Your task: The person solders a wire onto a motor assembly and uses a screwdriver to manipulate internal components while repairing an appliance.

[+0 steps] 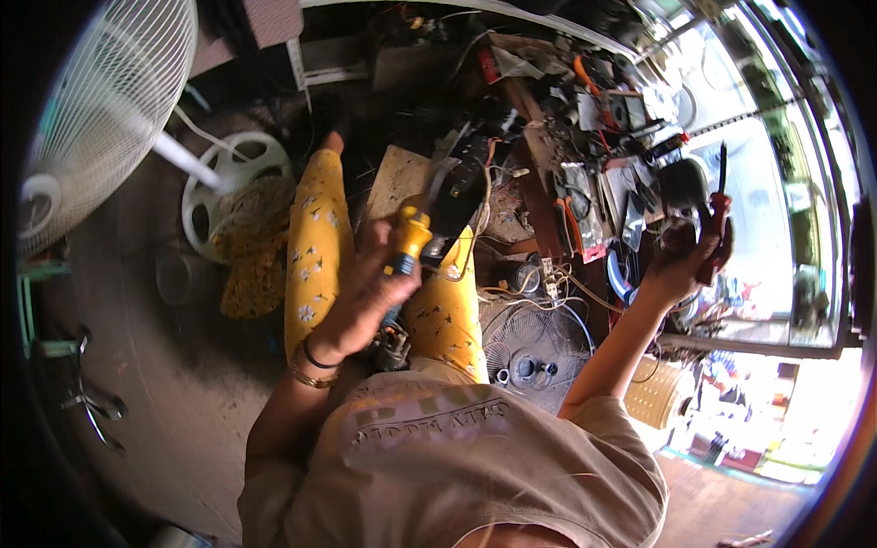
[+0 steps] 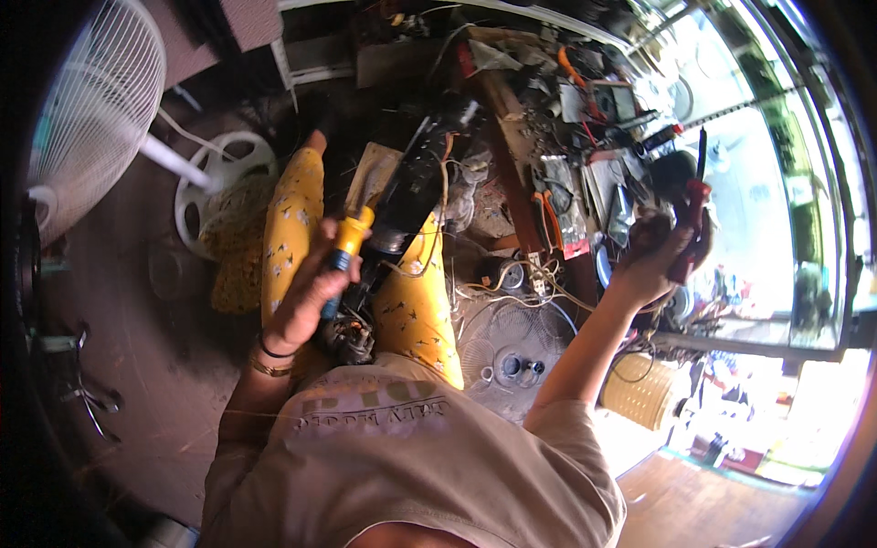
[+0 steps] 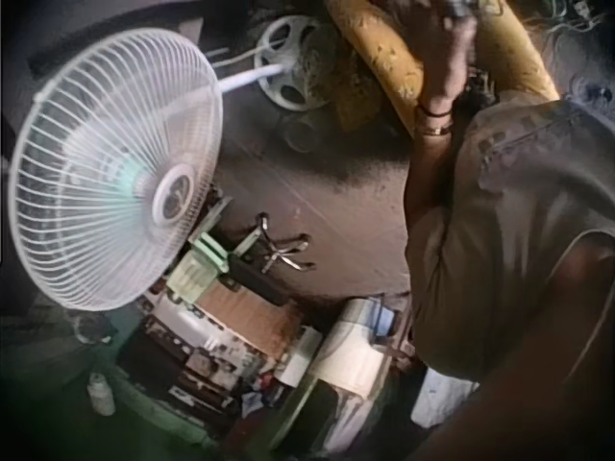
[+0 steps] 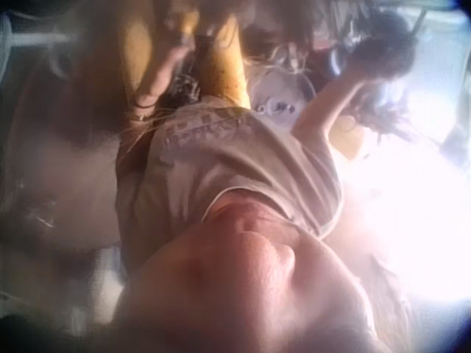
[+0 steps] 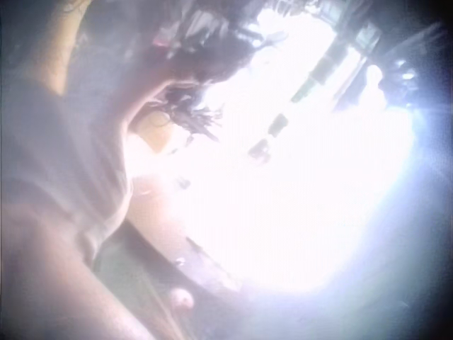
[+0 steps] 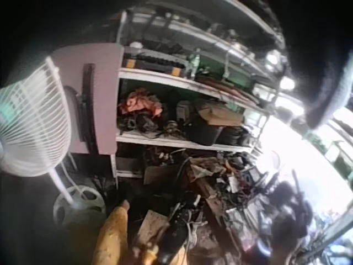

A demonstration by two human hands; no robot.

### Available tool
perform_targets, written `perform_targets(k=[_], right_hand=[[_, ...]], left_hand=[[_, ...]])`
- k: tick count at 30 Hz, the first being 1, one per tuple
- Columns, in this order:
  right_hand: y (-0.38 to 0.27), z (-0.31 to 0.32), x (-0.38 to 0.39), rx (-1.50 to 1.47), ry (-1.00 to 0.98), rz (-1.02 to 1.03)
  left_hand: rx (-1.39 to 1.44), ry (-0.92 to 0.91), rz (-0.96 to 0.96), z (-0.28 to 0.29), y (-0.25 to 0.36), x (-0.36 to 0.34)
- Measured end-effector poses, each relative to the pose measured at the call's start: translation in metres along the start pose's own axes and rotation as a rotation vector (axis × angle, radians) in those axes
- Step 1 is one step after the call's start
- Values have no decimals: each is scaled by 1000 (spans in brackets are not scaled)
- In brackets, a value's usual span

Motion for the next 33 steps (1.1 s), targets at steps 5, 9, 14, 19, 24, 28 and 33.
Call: perform_targets(k=[5,9,14,19,24,28,33], right_hand=[[38,103,65,373,189,-48],[81,134,106,249,191,-395],[112,122,128,256,-45,-346],[115,120,133,165,-29,-307],[132,102,138,164,-55,-331],[140,86,138,80,9,-318],[137,76,134,-40,150,-311]], left_hand=[[-233,-401,-32,-112,-26,-58],[-654,-442,-29,-184,-81,-114],[-1092,-298,89,-220,-140,-206],[-1173,-128,80,-234,-186,-269],[-1268,-141,192,-226,-230,-293],[-1370,-186,145,-232,-218,-285],[-1107,-208,-108,-246,-138,-243]])
Point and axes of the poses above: each hand's wrist, its own x-axis away from the middle knuckle, its own z-axis out of the back of the hand, y = z × x, the point moved 9 cm from there along -x, towards the middle knuckle, and after that the axes turned 7 degrees about -y, right-handed, at the moved point
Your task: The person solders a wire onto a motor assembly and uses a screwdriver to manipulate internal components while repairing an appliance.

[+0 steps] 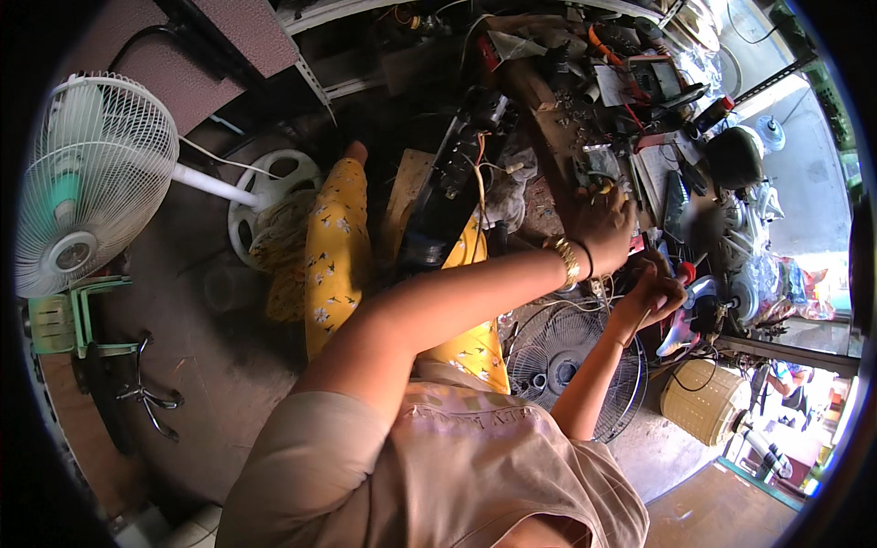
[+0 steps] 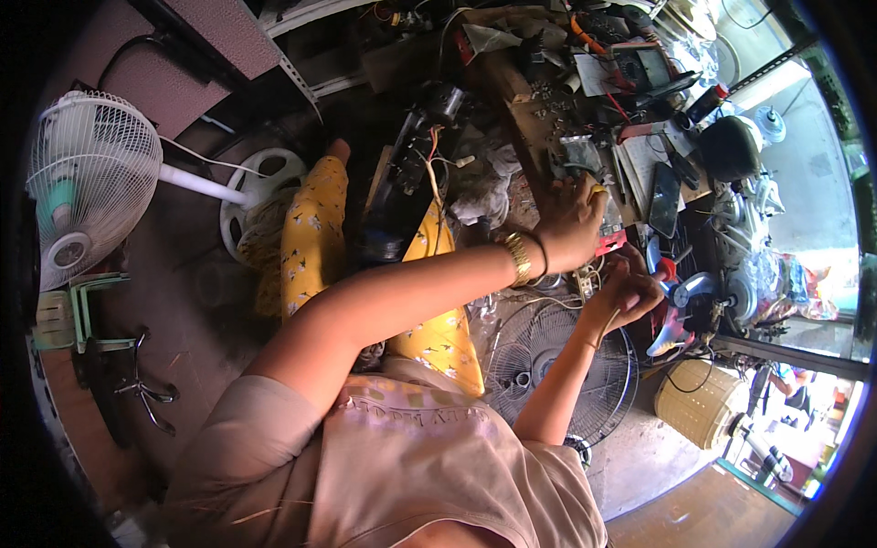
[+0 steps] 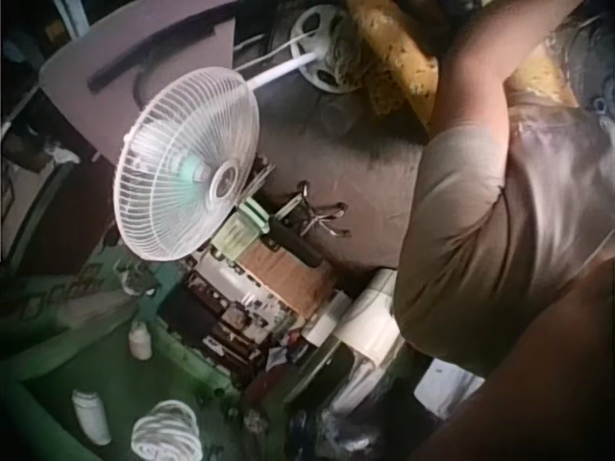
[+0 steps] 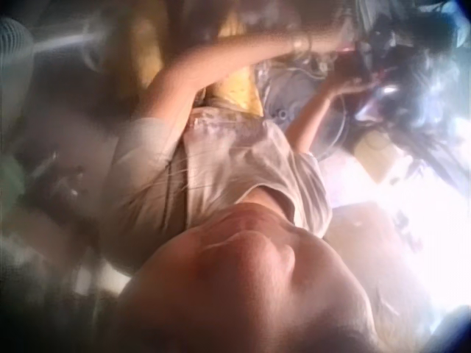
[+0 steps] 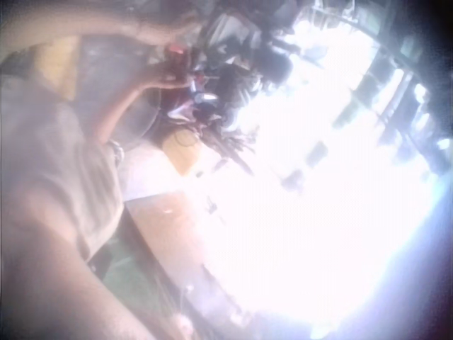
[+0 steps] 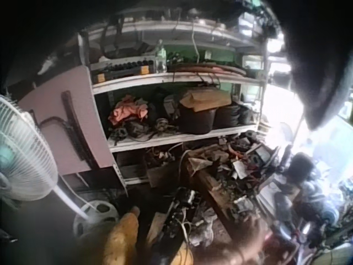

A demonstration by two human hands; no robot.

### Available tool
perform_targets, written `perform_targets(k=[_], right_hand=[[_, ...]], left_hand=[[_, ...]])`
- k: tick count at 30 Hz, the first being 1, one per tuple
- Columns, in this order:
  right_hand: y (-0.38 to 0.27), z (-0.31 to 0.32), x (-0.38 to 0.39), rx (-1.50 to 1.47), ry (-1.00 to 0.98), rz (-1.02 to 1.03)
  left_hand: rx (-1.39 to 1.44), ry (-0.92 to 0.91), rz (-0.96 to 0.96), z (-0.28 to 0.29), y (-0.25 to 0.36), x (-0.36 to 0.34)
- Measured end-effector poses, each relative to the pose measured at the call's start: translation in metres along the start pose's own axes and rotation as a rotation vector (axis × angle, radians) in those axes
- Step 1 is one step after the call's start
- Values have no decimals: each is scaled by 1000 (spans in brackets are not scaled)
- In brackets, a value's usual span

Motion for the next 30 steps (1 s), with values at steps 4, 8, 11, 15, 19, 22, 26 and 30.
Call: perform_targets(k=[4,8,11,15,19,22,26,30], right_hand=[[-21,-11,-3,-30,-3,136],[-23,-32,-3,-124,-48,178],[-36,-42,-6,191,-127,196],[-42,-69,-2,-2,-175,195],[-51,-108,11,-38,-279,190],[-53,-147,22,-116,-349,98],[-61,-183,23,-50,-416,147],[-77,-206,25,-46,-435,155]], left_hand=[[641,202,-236,97,44,73],[1047,162,-505,189,67,146],[721,216,-480,238,45,191],[815,523,57,245,-71,229],[744,656,112,249,-122,254],[573,679,164,254,-138,258],[417,602,228,264,-158,242],[278,580,175,278,-164,207]])
Point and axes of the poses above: each hand's wrist, its own x-axis away from the middle knuckle, its own z-axis out of the back of the hand, y = z × x, the point moved 9 cm from there along -x, towards the middle knuckle, and after that the axes turned 7 degrees about -y, right-handed, at the moved point
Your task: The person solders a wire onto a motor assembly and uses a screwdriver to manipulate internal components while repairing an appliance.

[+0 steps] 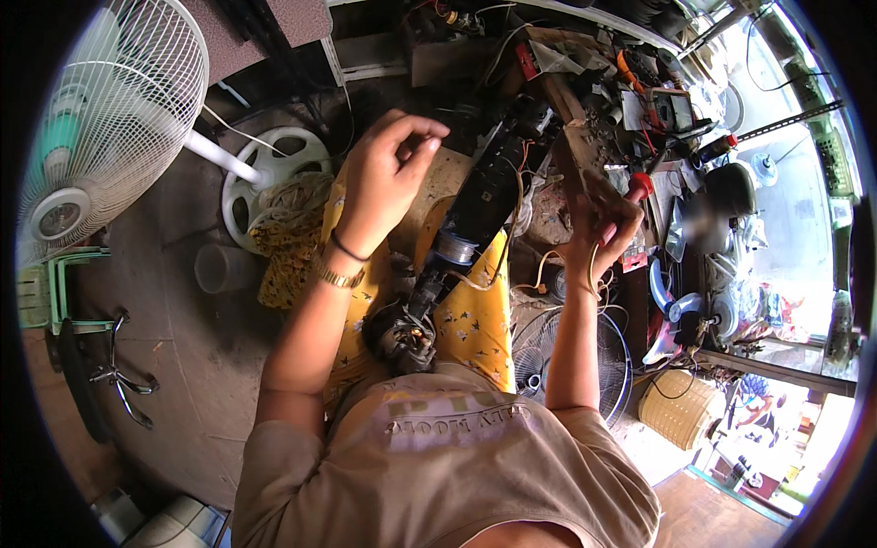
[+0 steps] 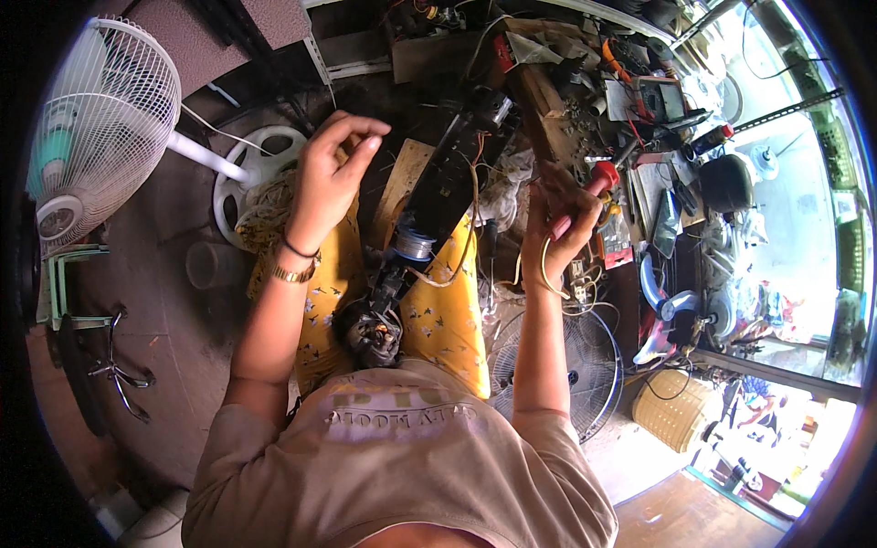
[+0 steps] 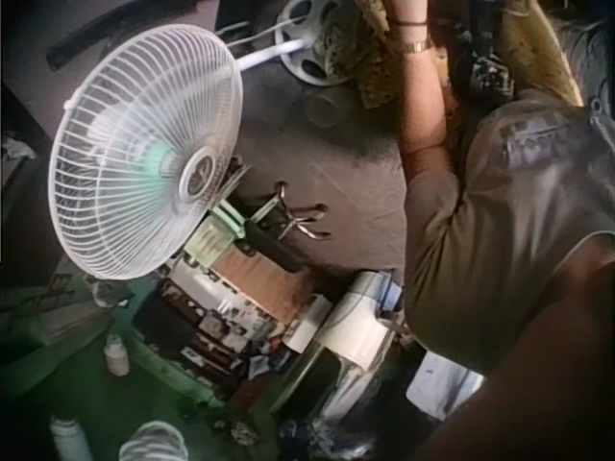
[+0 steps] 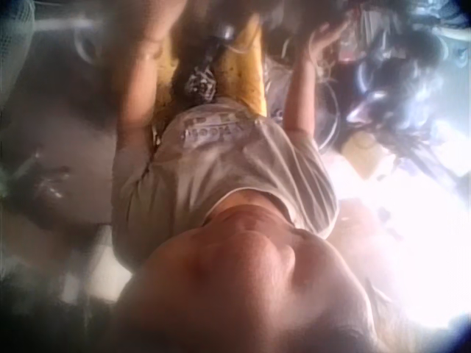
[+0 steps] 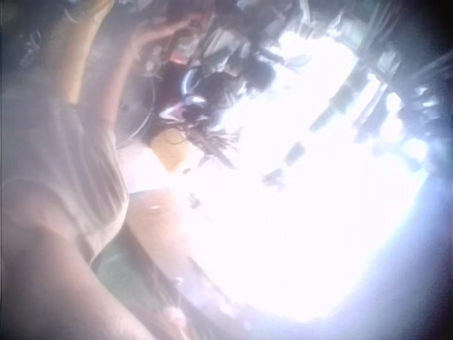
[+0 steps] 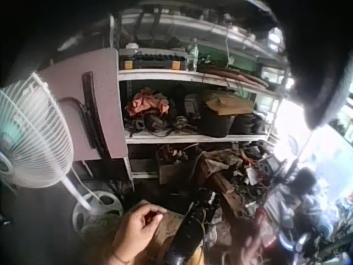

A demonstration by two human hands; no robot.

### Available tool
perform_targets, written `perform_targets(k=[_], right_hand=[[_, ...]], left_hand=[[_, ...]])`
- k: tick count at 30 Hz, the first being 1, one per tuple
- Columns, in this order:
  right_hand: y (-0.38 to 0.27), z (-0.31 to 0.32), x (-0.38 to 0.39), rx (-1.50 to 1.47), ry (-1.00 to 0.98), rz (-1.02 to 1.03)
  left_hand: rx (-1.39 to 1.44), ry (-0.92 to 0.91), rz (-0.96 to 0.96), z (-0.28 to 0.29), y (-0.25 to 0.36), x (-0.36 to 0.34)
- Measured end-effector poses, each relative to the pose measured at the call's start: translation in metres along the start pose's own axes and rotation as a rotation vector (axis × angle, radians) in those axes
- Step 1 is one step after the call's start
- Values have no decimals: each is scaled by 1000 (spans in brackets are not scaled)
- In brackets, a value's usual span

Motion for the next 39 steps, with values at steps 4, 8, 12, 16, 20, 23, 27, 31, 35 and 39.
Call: perform_targets(k=[4,8,12,16,20,23,27,31,35,39], right_hand=[[2,-8,-5,-45,4,-4],[3,-8,-5,-46,28,-46],[3,-7,-4,79,-19,-6],[1,-6,0,157,-5,35],[5,4,10,122,40,129],[8,17,22,117,95,152],[7,34,37,67,188,131],[3,44,44,179,131,120],[-4,46,42,239,88,148],[-7,42,39,138,110,136]], left_hand=[[-143,-55,-152,-21,9,-30],[-325,-76,-144,-48,6,-48],[-382,-160,-154,-72,3,-57],[-420,-179,-165,-82,8,-62],[-397,-183,-159,-78,11,-65],[-378,-200,-158,-69,11,-60],[-388,-250,-162,-62,6,-43],[-460,-315,-215,-68,6,-16],[-531,-320,-226,-76,10,-9],[-580,-314,-276,-79,13,-11]])
Point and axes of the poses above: each hand's wrist, its own x-axis away from the middle knuckle, its own z-axis out of the back of the hand, y = z × x, the point moved 9 cm from there along -x, towards the middle knuckle, and after that the axes turned 7 degrees about -y, right-handed, at the moved point
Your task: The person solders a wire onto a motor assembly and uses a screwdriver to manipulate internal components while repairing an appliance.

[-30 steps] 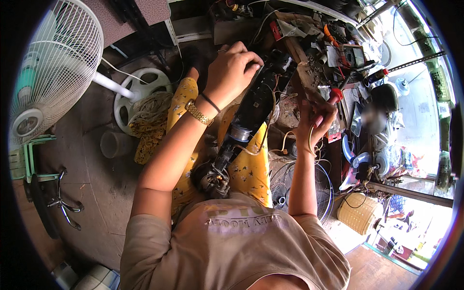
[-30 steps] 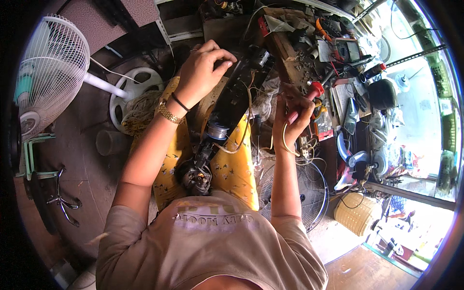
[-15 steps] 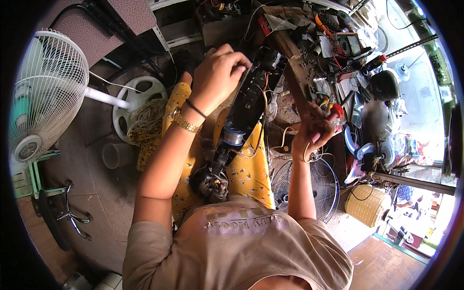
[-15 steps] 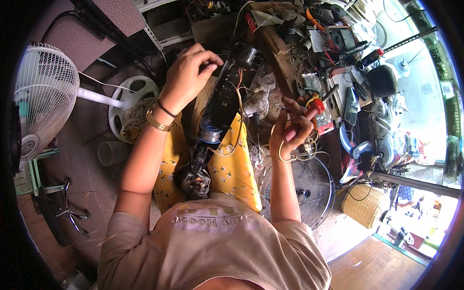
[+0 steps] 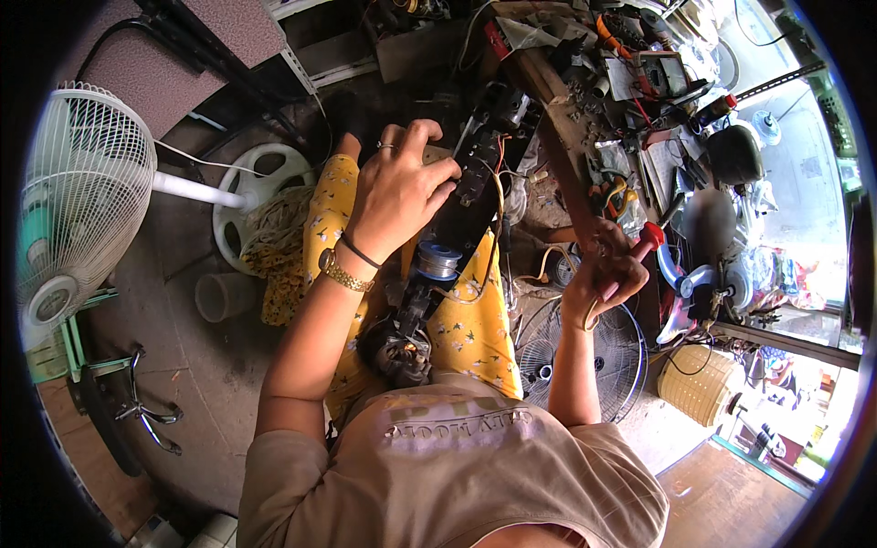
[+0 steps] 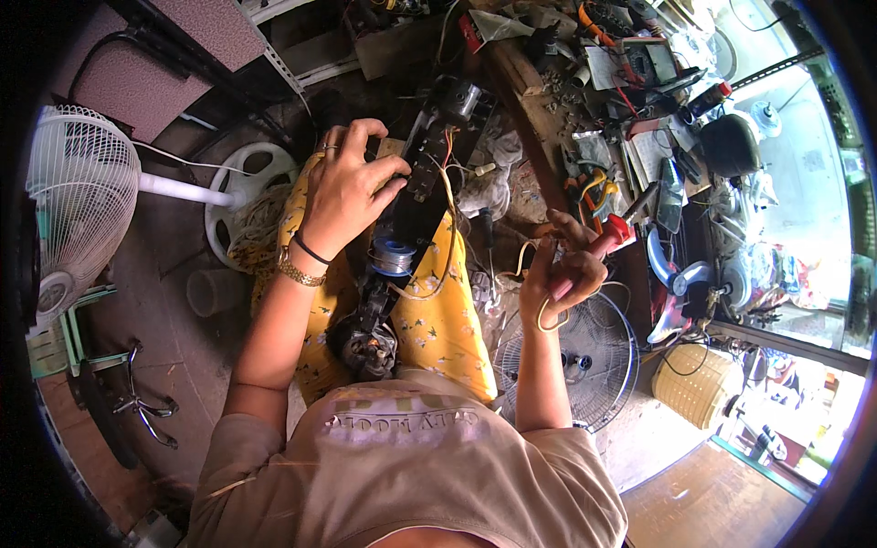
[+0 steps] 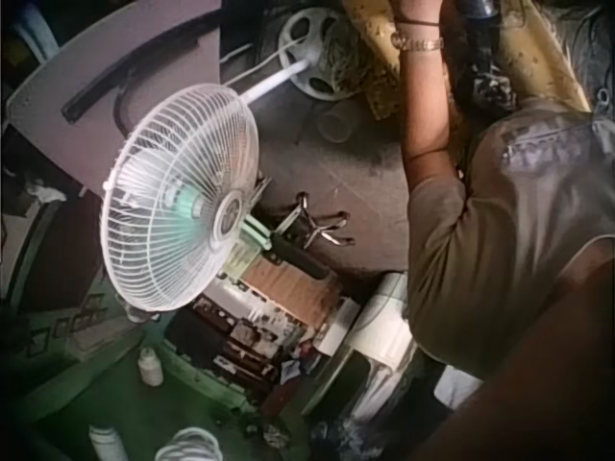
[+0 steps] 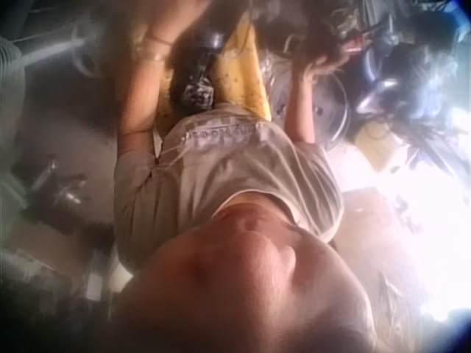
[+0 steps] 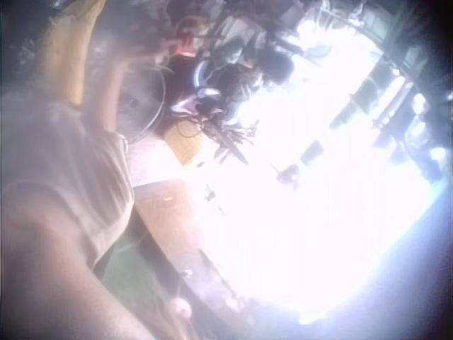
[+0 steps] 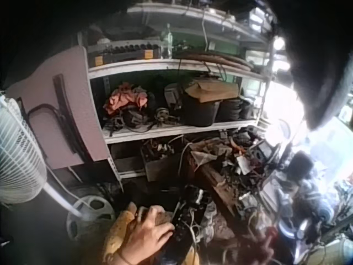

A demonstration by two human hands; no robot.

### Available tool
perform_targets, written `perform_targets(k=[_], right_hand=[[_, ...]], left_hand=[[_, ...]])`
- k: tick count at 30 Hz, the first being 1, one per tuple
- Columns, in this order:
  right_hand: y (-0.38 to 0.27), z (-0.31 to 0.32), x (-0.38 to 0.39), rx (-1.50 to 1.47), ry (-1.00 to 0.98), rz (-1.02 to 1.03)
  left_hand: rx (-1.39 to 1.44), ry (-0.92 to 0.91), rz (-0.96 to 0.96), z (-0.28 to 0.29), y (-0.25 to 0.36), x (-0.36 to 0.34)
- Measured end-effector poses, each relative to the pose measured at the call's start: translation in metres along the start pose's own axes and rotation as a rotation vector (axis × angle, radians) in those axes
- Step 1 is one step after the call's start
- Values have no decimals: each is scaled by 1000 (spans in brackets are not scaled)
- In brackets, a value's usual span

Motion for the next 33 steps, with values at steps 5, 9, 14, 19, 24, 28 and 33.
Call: perform_targets(k=[5,9,14,19,24,28,33], right_hand=[[10,-3,5,-80,-18,-18],[2,-15,-3,-46,-72,49],[-12,-45,-22,-85,-156,125],[-19,-81,-42,-21,-243,50],[-21,-109,-53,21,-204,9],[-29,-118,-58,110,-114,131],[-25,-124,-54,206,-166,165]], left_hand=[[38,23,-22,5,3,-8],[205,110,77,11,-6,-30],[143,-1,153,-9,-4,-58],[383,1,242,-16,-15,-61],[619,-11,282,-20,-34,-49],[835,-84,310,-25,-36,-43],[1314,-105,310,-33,-32,-39]])
Point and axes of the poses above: each hand's wrist, its own x-axis away from the middle knuckle, its own z-axis out of the back of the hand, y = z × x, the point moved 9 cm from there along -x, towards the middle knuckle, and after that the axes turned 7 degrees about -y, right-handed, at the moved point
